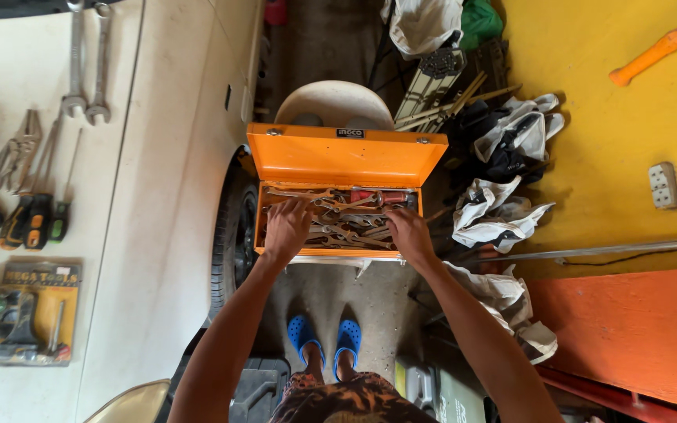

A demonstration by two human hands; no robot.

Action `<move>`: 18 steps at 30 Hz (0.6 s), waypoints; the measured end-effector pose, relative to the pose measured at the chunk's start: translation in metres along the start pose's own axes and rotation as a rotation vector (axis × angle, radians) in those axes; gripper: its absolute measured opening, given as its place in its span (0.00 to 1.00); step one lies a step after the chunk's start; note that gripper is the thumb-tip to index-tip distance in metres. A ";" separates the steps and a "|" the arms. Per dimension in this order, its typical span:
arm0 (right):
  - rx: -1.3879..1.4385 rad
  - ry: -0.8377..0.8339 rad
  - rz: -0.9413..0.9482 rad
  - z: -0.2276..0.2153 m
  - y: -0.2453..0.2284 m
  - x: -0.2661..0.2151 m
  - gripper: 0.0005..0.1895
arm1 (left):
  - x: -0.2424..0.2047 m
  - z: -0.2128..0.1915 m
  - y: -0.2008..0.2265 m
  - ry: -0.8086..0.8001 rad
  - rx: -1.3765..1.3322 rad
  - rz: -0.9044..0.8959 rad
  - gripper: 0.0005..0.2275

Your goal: The person repeatedly takes wrenches from an orange toolbox and places them on the hood of a white car. The person arranges the wrenches in a line on the car hood.

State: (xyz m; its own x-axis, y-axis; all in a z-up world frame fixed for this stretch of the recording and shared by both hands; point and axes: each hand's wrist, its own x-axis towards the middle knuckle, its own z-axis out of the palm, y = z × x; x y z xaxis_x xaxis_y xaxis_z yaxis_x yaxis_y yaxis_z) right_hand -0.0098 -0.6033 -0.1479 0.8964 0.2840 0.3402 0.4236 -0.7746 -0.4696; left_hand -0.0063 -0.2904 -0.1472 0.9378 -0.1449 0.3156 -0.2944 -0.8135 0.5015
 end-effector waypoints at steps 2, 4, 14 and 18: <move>0.018 -0.006 0.040 0.010 0.011 -0.003 0.10 | 0.001 0.020 -0.008 -0.041 -0.020 0.006 0.13; 0.041 -0.012 0.103 0.018 0.023 -0.008 0.09 | 0.000 0.043 -0.016 -0.132 -0.033 -0.090 0.10; 0.029 -0.207 0.316 0.074 0.094 -0.006 0.07 | 0.002 0.145 -0.061 -0.205 0.048 -0.171 0.07; 0.022 -0.157 0.140 0.114 0.118 0.001 0.09 | 0.005 0.184 -0.074 -0.298 0.065 -0.247 0.07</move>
State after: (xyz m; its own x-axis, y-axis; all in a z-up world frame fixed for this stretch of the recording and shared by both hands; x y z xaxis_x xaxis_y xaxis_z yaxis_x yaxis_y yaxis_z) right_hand 0.0556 -0.6297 -0.2957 0.9553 0.2604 0.1400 0.2947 -0.8007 -0.5215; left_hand 0.0541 -0.3345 -0.3307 0.9941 -0.0903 -0.0609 -0.0503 -0.8769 0.4781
